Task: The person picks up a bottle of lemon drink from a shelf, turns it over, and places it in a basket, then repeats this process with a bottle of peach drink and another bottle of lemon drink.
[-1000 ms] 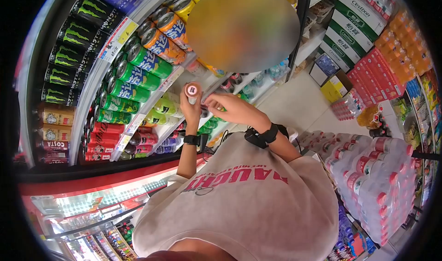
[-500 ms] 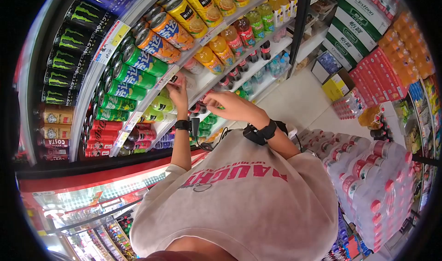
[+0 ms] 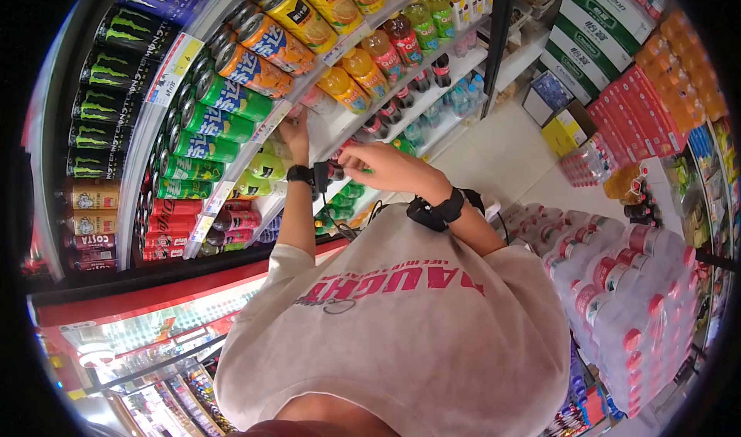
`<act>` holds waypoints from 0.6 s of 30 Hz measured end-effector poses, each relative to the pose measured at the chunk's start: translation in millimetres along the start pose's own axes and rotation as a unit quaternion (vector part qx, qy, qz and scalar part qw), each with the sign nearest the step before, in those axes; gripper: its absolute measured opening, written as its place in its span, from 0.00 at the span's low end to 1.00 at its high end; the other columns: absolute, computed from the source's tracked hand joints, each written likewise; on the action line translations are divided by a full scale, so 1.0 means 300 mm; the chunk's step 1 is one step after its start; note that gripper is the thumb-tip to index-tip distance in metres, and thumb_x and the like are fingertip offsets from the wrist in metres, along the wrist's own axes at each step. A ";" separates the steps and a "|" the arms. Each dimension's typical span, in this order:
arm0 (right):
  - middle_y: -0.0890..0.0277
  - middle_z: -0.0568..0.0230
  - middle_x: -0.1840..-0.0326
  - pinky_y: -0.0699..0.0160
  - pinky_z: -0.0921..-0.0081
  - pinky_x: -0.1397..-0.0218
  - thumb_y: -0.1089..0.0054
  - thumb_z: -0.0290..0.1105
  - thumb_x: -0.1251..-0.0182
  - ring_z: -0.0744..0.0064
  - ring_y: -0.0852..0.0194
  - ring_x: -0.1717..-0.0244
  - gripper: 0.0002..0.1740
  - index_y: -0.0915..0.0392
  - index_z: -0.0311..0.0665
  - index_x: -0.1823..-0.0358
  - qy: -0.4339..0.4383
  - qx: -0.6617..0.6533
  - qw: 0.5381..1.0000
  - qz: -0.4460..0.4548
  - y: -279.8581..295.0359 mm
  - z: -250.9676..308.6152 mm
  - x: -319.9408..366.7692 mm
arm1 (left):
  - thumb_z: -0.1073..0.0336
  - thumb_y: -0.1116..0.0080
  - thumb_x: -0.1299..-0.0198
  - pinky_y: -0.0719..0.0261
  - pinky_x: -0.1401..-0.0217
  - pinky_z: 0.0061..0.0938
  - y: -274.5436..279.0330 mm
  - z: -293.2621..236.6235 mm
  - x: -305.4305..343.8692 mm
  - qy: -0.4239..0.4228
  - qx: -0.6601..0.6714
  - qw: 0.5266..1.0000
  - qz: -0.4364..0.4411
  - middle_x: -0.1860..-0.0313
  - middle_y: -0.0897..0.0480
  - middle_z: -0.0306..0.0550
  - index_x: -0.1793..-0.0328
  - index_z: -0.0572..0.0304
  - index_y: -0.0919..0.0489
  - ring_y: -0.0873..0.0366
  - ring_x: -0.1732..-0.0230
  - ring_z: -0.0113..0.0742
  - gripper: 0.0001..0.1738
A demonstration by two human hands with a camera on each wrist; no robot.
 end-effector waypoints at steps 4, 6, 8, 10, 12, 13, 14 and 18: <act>0.13 0.50 0.55 0.17 0.62 0.51 0.38 0.34 0.24 0.54 0.12 0.54 0.14 0.21 0.32 0.45 -0.001 -0.019 1.000 -0.012 0.030 0.018 0.017 | 0.62 0.24 0.38 0.22 0.38 0.35 -0.006 -0.039 -0.007 0.103 0.087 0.991 0.008 0.42 0.15 0.46 0.34 0.63 0.21 0.19 0.44 0.39 0.29; 0.13 0.51 0.55 0.17 0.63 0.48 0.38 0.32 0.23 0.56 0.12 0.53 0.15 0.21 0.31 0.42 -0.015 -0.010 1.000 -0.003 0.035 -0.004 0.018 | 0.54 0.29 0.33 0.26 0.31 0.41 -0.015 -0.087 0.051 0.231 0.172 0.957 0.025 0.34 0.19 0.44 0.28 0.57 0.24 0.22 0.36 0.40 0.31; 0.13 0.52 0.55 0.17 0.63 0.47 0.39 0.31 0.23 0.57 0.12 0.53 0.15 0.21 0.31 0.41 -0.018 -0.002 1.000 -0.004 0.040 -0.018 0.022 | 0.43 0.40 0.29 0.38 0.24 0.59 -0.010 0.077 0.028 0.250 0.244 0.937 0.015 0.22 0.32 0.44 0.20 0.49 0.34 0.36 0.23 0.45 0.37; 0.13 0.52 0.56 0.17 0.63 0.47 0.39 0.32 0.23 0.57 0.12 0.54 0.15 0.21 0.31 0.41 -0.010 0.011 1.000 -0.010 0.050 -0.009 0.026 | 0.36 0.47 0.27 0.45 0.20 0.69 -0.020 0.157 -0.005 0.262 0.286 0.921 0.022 0.16 0.39 0.44 0.15 0.44 0.39 0.44 0.16 0.49 0.41; 0.12 0.49 0.58 0.16 0.63 0.52 0.38 0.33 0.24 0.55 0.11 0.56 0.14 0.19 0.31 0.46 0.000 0.006 1.000 -0.021 0.056 0.006 0.029 | 0.34 0.51 0.26 0.48 0.19 0.70 -0.036 0.183 -0.004 0.266 0.297 0.916 0.043 0.15 0.41 0.43 0.14 0.42 0.42 0.47 0.15 0.50 0.41; 0.12 0.50 0.58 0.16 0.64 0.52 0.38 0.33 0.25 0.55 0.11 0.56 0.14 0.19 0.31 0.46 0.001 0.003 1.000 -0.019 0.054 0.002 0.029 | 0.41 0.48 0.25 0.48 0.19 0.67 -0.026 0.154 0.004 0.289 0.309 0.906 -0.017 0.25 0.30 0.42 0.20 0.46 0.33 0.38 0.21 0.44 0.34; 0.12 0.50 0.59 0.16 0.64 0.52 0.38 0.33 0.25 0.56 0.11 0.56 0.13 0.19 0.31 0.46 0.003 0.001 1.000 -0.017 0.056 0.001 0.026 | 0.41 0.47 0.25 0.48 0.19 0.67 -0.035 0.099 0.005 0.289 0.305 0.907 -0.016 0.24 0.30 0.42 0.20 0.46 0.33 0.38 0.21 0.45 0.33; 0.13 0.51 0.56 0.16 0.64 0.50 0.38 0.31 0.24 0.57 0.12 0.54 0.15 0.21 0.30 0.43 0.002 0.007 1.000 0.009 0.043 0.002 0.015 | 0.43 0.46 0.25 0.43 0.21 0.67 -0.031 0.042 0.006 0.282 0.284 0.917 -0.007 0.25 0.29 0.41 0.20 0.46 0.33 0.35 0.23 0.44 0.33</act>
Point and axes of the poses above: each hand's wrist, its own x-axis away from the middle knuckle, its own y-axis out of the back of the hand, z = x × y, the point moved 10 cm from there along -x, towards the middle knuckle
